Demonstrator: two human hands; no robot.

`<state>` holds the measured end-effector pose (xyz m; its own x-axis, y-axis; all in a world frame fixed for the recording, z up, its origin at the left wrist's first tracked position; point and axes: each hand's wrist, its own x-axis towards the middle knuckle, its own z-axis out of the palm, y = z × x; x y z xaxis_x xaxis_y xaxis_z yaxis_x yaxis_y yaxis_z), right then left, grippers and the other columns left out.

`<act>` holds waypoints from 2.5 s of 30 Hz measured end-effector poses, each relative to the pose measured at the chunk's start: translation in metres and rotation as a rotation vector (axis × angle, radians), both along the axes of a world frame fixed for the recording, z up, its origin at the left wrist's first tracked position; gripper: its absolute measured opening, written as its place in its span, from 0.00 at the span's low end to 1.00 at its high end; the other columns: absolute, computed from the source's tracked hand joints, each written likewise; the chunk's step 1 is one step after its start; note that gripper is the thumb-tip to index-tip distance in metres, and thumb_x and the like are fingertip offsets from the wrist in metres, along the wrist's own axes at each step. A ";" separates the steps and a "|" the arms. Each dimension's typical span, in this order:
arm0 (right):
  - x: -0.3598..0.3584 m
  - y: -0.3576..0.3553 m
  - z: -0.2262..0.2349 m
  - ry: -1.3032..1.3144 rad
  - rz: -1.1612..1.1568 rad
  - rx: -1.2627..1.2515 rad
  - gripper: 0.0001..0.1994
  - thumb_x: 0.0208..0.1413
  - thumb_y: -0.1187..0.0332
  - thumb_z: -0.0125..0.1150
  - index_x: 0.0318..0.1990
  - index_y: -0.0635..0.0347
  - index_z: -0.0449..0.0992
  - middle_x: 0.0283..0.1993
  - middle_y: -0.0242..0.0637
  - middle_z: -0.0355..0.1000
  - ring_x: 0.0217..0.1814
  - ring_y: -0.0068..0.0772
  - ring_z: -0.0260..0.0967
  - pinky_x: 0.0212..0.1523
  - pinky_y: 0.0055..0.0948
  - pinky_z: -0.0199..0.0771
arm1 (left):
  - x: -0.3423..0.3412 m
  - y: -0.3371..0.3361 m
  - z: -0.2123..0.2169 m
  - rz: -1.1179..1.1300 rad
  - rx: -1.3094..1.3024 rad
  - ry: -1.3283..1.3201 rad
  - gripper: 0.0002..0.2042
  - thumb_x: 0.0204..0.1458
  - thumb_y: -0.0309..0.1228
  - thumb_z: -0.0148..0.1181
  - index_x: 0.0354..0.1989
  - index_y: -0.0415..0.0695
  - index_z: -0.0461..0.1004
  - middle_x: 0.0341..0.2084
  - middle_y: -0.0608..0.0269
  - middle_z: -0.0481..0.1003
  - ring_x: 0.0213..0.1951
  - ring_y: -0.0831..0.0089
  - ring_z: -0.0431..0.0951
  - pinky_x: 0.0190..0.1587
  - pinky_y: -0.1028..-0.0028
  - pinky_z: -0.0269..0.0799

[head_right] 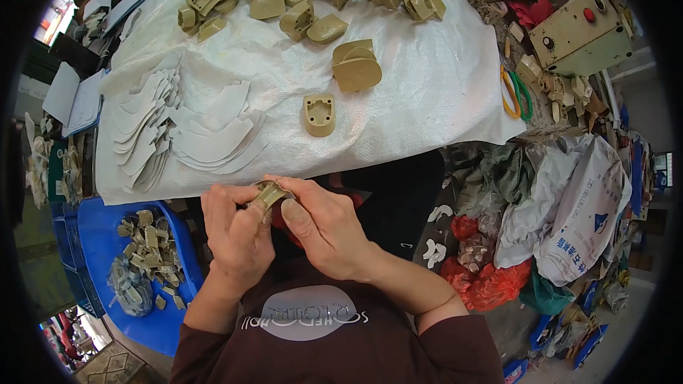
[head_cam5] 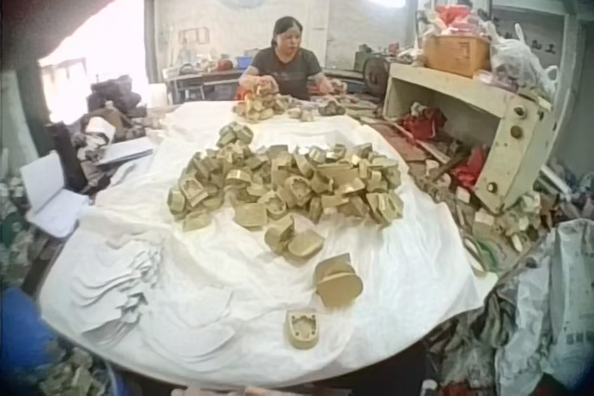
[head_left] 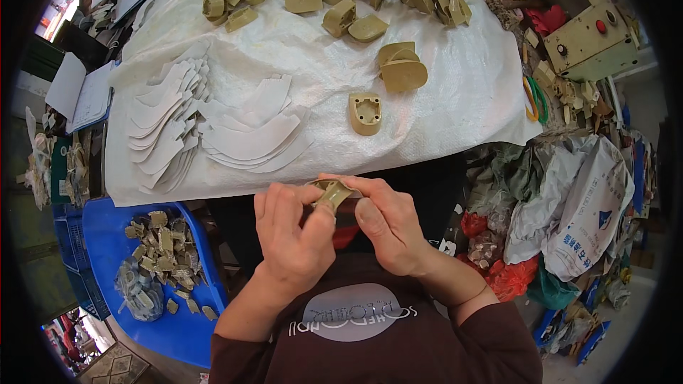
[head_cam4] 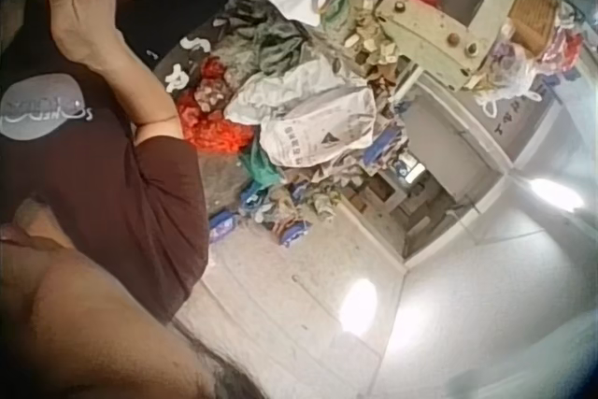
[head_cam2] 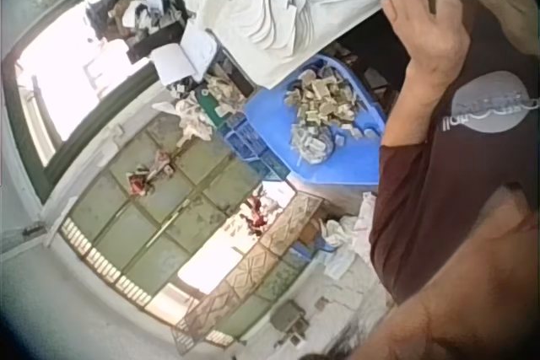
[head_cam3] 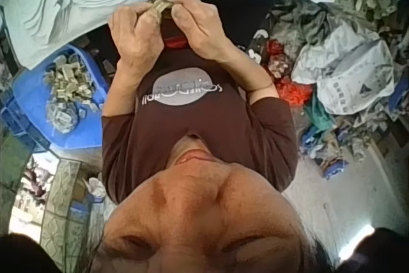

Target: The person repeatedly picks up a beige plastic shoe component and a white paper template, aligns the template to the component, and presses them together. The person occasionally uses scissors to trim the paper. The assembled units are placed into a blue bin.

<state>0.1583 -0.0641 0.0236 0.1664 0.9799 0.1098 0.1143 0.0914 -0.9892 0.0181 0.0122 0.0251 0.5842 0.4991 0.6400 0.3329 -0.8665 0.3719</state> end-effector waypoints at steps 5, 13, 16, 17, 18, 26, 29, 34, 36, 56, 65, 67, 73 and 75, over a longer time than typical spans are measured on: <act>0.033 0.015 -0.009 0.205 0.179 -0.096 0.17 0.60 0.63 0.54 0.50 0.68 0.70 0.43 0.40 0.73 0.43 0.26 0.72 0.46 0.24 0.70 | -0.001 0.002 -0.012 -0.176 -0.478 -0.372 0.13 0.35 0.14 0.62 0.28 0.41 0.66 0.31 0.57 0.73 0.32 0.63 0.74 0.33 0.68 0.67; 0.047 0.022 -0.009 0.359 0.363 -0.183 0.22 0.50 0.74 0.65 0.52 0.67 0.66 0.39 0.41 0.74 0.40 0.24 0.71 0.45 0.25 0.73 | -0.004 0.003 -0.008 -0.345 -0.354 -0.191 0.16 0.39 0.12 0.63 0.28 0.42 0.62 0.32 0.55 0.73 0.35 0.61 0.76 0.36 0.68 0.74; 0.040 0.026 -0.014 0.338 0.336 -0.213 0.20 0.53 0.73 0.62 0.53 0.67 0.66 0.37 0.39 0.75 0.38 0.23 0.71 0.43 0.23 0.72 | -0.003 0.002 -0.013 -0.296 -0.321 -0.159 0.15 0.39 0.11 0.63 0.28 0.41 0.63 0.32 0.55 0.73 0.33 0.64 0.75 0.35 0.70 0.72; 0.039 0.025 -0.015 0.328 0.328 -0.232 0.20 0.54 0.72 0.61 0.53 0.66 0.66 0.38 0.39 0.75 0.38 0.22 0.71 0.42 0.23 0.72 | -0.002 0.002 -0.014 -0.284 -0.327 -0.159 0.14 0.39 0.11 0.62 0.29 0.41 0.64 0.32 0.55 0.73 0.33 0.65 0.74 0.35 0.71 0.72; 0.038 0.025 -0.016 0.318 0.321 -0.251 0.19 0.56 0.71 0.59 0.54 0.66 0.65 0.38 0.38 0.75 0.37 0.22 0.70 0.42 0.22 0.71 | -0.002 0.001 -0.014 -0.261 -0.425 -0.211 0.13 0.40 0.11 0.62 0.29 0.41 0.66 0.32 0.55 0.74 0.33 0.66 0.75 0.35 0.71 0.71; 0.028 0.024 -0.028 -0.006 0.156 0.300 0.10 0.56 0.73 0.56 0.46 0.60 0.72 0.46 0.38 0.69 0.46 0.32 0.62 0.46 0.29 0.64 | 0.002 -0.010 -0.014 -0.162 -1.033 -0.560 0.08 0.48 0.15 0.59 0.34 0.37 0.68 0.36 0.54 0.74 0.36 0.77 0.74 0.39 0.79 0.72; 0.015 0.023 -0.022 -0.091 -0.033 0.315 0.07 0.52 0.74 0.59 0.39 0.60 0.72 0.41 0.37 0.67 0.44 0.37 0.60 0.49 0.33 0.60 | 0.006 -0.011 -0.015 -0.124 -1.049 -0.579 0.08 0.47 0.15 0.60 0.34 0.36 0.68 0.35 0.54 0.75 0.34 0.80 0.74 0.35 0.80 0.72; 0.013 0.027 -0.018 0.113 0.026 0.212 0.05 0.51 0.74 0.60 0.33 0.59 0.70 0.36 0.36 0.67 0.40 0.38 0.58 0.42 0.33 0.57 | 0.004 -0.010 -0.013 -0.094 -1.100 -0.583 0.07 0.47 0.17 0.62 0.32 0.37 0.70 0.36 0.55 0.76 0.34 0.79 0.74 0.35 0.79 0.71; 0.016 0.026 -0.017 -0.150 -0.027 0.298 0.06 0.50 0.71 0.61 0.32 0.58 0.70 0.37 0.35 0.67 0.42 0.37 0.58 0.45 0.33 0.57 | 0.003 -0.012 -0.010 -0.066 -1.061 -0.423 0.07 0.46 0.19 0.64 0.31 0.37 0.71 0.36 0.56 0.76 0.37 0.74 0.75 0.39 0.74 0.72; 0.044 0.024 -0.011 -0.161 0.099 0.374 0.30 0.38 0.71 0.73 0.52 0.61 0.69 0.49 0.40 0.73 0.47 0.38 0.70 0.47 0.32 0.70 | -0.009 0.003 -0.016 -0.210 -0.849 -0.412 0.33 0.51 0.50 0.55 0.60 0.37 0.64 0.57 0.47 0.60 0.52 0.61 0.65 0.50 0.69 0.63; 0.009 0.019 -0.025 -0.226 0.028 0.366 0.31 0.38 0.69 0.72 0.54 0.57 0.68 0.54 0.42 0.63 0.50 0.40 0.61 0.47 0.33 0.66 | -0.006 -0.010 -0.026 -0.337 -1.461 -0.392 0.35 0.58 0.45 0.44 0.67 0.39 0.38 0.53 0.51 0.63 0.49 0.66 0.69 0.50 0.70 0.67; 0.011 0.019 -0.032 -0.175 0.075 0.366 0.24 0.47 0.65 0.67 0.52 0.58 0.69 0.57 0.45 0.57 0.48 0.38 0.60 0.45 0.31 0.65 | -0.005 -0.011 -0.022 -0.390 -1.476 -0.471 0.38 0.57 0.51 0.43 0.68 0.41 0.36 0.55 0.50 0.61 0.54 0.63 0.67 0.52 0.67 0.67; 0.024 0.036 -0.009 0.504 0.328 -0.219 0.08 0.58 0.66 0.53 0.39 0.61 0.72 0.43 0.33 0.64 0.38 0.20 0.63 0.40 0.24 0.66 | 0.011 -0.021 -0.013 -0.384 -1.327 -0.510 0.45 0.55 0.63 0.35 0.68 0.37 0.34 0.59 0.48 0.56 0.59 0.63 0.61 0.58 0.67 0.59; 0.024 0.036 -0.010 0.534 0.399 -0.226 0.07 0.58 0.67 0.53 0.34 0.61 0.71 0.39 0.31 0.64 0.38 0.21 0.63 0.39 0.23 0.66 | 0.011 -0.024 -0.013 -0.313 -1.197 -0.423 0.44 0.56 0.62 0.34 0.67 0.33 0.36 0.60 0.48 0.54 0.60 0.64 0.59 0.60 0.68 0.56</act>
<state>0.1822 -0.0278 0.0141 -0.2359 0.9666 -0.1005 -0.3916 -0.1892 -0.9005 0.0290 -0.0117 0.0123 0.6426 0.7640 0.0586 -0.1531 0.0530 0.9868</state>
